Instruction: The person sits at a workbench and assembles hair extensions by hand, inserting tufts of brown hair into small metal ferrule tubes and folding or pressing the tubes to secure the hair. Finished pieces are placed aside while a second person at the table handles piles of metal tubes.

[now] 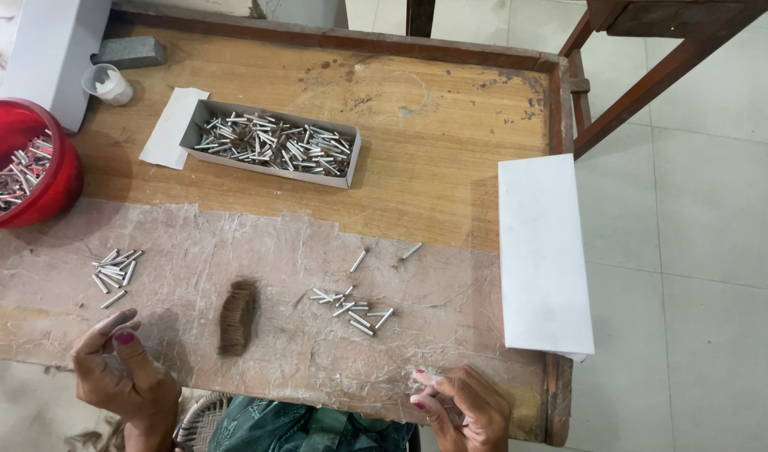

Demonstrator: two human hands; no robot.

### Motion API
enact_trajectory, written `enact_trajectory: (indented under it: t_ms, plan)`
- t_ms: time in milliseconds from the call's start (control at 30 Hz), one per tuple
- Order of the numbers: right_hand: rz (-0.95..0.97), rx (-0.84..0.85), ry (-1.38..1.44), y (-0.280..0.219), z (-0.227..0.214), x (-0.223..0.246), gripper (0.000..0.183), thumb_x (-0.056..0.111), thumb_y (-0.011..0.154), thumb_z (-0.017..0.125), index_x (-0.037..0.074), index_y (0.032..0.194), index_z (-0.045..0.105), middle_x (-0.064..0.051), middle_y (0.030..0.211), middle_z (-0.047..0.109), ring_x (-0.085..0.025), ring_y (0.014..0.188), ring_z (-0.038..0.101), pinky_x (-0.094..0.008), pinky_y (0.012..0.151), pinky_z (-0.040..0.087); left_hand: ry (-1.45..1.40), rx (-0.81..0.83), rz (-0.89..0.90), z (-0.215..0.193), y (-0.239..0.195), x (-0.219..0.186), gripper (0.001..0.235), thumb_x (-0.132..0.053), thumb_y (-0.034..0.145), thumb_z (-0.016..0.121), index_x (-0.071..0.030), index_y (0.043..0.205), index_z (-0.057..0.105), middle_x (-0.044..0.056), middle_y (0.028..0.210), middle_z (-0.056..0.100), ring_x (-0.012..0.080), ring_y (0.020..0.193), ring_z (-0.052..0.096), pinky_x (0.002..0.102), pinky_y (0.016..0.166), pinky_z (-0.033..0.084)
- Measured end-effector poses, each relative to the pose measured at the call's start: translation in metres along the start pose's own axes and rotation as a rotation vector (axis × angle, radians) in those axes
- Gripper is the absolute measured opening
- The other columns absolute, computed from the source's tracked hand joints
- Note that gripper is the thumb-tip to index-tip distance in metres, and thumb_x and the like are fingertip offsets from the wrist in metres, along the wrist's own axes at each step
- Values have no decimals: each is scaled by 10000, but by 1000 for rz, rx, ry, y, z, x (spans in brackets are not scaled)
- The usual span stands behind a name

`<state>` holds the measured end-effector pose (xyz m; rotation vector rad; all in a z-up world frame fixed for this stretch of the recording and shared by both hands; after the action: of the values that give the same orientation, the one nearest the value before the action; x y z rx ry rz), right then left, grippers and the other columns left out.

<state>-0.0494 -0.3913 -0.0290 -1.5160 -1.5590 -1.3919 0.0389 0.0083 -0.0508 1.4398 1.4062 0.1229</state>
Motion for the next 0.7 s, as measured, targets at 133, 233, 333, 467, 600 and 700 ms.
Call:
enact_trajectory:
  t_ms: [133, 233, 333, 467, 600, 700]
  plan:
    - [9, 6, 8, 0, 0, 0, 254, 87, 767, 852, 60, 1014, 798, -23, 731, 756, -74, 664, 706, -236, 529, 571, -32, -6, -14, 1, -3, 6, 221, -133, 1246, 543, 84, 1209, 540, 192, 1153, 717, 202, 1016, 703, 255, 882, 562]
    - [13, 8, -13, -2, 0, -1, 254, 104, 763, 859, 66, 1008, 804, -15, 715, 750, -71, 657, 705, -238, 537, 569, -40, -8, -28, 1, -3, 5, 219, -133, 1237, 542, 84, 1213, 538, 196, 1157, 719, 199, 1007, 696, 252, 878, 563]
    - [34, 8, -10, -3, 0, -3, 248, 113, 761, 864, 65, 997, 806, -17, 708, 748, -74, 651, 701, -241, 535, 566, -31, -10, -21, 2, 1, 1, 206, -116, 1240, 541, 89, 1219, 542, 200, 1153, 715, 202, 1010, 703, 253, 875, 563]
    - [40, 16, -20, -2, 0, -4, 260, 122, 748, 875, 59, 992, 810, -17, 678, 734, -76, 630, 689, -243, 524, 552, -28, -12, -24, 2, 5, -6, 190, -98, 1235, 545, 91, 1215, 547, 198, 1144, 713, 203, 1004, 710, 255, 861, 563]
    - [13, 11, -9, -2, 0, -3, 258, 123, 757, 871, 57, 997, 804, -16, 687, 733, -70, 642, 700, -240, 532, 558, -15, -14, -29, 2, 1, -2, 184, -86, 1234, 547, 92, 1187, 546, 203, 1141, 713, 214, 1010, 708, 262, 866, 557]
    - [27, 17, 5, -1, 0, 0, 255, 114, 756, 872, 56, 995, 804, -22, 697, 737, -75, 641, 700, -239, 521, 557, -11, -15, -21, 2, 2, -5, 185, -83, 1241, 543, 96, 1195, 548, 203, 1149, 713, 214, 1019, 708, 264, 886, 557]
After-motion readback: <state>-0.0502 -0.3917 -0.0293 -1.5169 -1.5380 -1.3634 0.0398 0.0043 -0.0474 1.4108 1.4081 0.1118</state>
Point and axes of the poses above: each hand's wrist, its own y-axis towards the middle knuckle, its own z-axis out of the palm, x = y × z, the point moved 2 cm from there along y, towards the middle knuckle
